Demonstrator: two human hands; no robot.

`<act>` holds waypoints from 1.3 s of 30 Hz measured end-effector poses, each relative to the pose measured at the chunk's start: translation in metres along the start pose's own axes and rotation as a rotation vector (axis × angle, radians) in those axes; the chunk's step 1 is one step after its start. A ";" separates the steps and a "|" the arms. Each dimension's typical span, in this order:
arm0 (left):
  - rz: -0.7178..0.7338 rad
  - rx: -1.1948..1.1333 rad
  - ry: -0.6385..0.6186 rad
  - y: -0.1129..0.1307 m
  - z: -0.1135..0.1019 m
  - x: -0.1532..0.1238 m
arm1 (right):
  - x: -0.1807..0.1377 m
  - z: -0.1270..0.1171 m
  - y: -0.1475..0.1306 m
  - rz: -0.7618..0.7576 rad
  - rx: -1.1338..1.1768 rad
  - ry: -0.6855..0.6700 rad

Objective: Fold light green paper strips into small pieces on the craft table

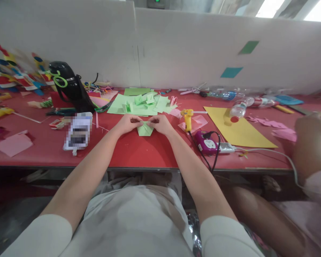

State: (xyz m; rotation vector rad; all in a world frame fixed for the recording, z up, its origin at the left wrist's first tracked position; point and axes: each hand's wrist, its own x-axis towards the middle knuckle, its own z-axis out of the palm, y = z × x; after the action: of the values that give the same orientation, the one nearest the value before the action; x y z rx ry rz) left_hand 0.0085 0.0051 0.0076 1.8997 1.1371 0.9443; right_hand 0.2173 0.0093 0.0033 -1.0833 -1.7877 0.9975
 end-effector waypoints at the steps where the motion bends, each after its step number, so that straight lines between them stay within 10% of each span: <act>1: 0.000 -0.007 0.002 0.000 0.000 0.000 | 0.000 0.000 0.000 0.001 -0.003 -0.001; 39: 0.153 0.369 -0.022 0.006 0.000 -0.004 | 0.000 0.002 0.000 -0.302 -0.564 -0.079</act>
State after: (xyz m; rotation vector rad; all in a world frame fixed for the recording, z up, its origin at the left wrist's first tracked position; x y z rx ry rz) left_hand 0.0092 -0.0010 0.0123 2.3143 1.2328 0.8332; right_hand 0.2155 0.0083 0.0028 -1.0587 -2.2890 0.3605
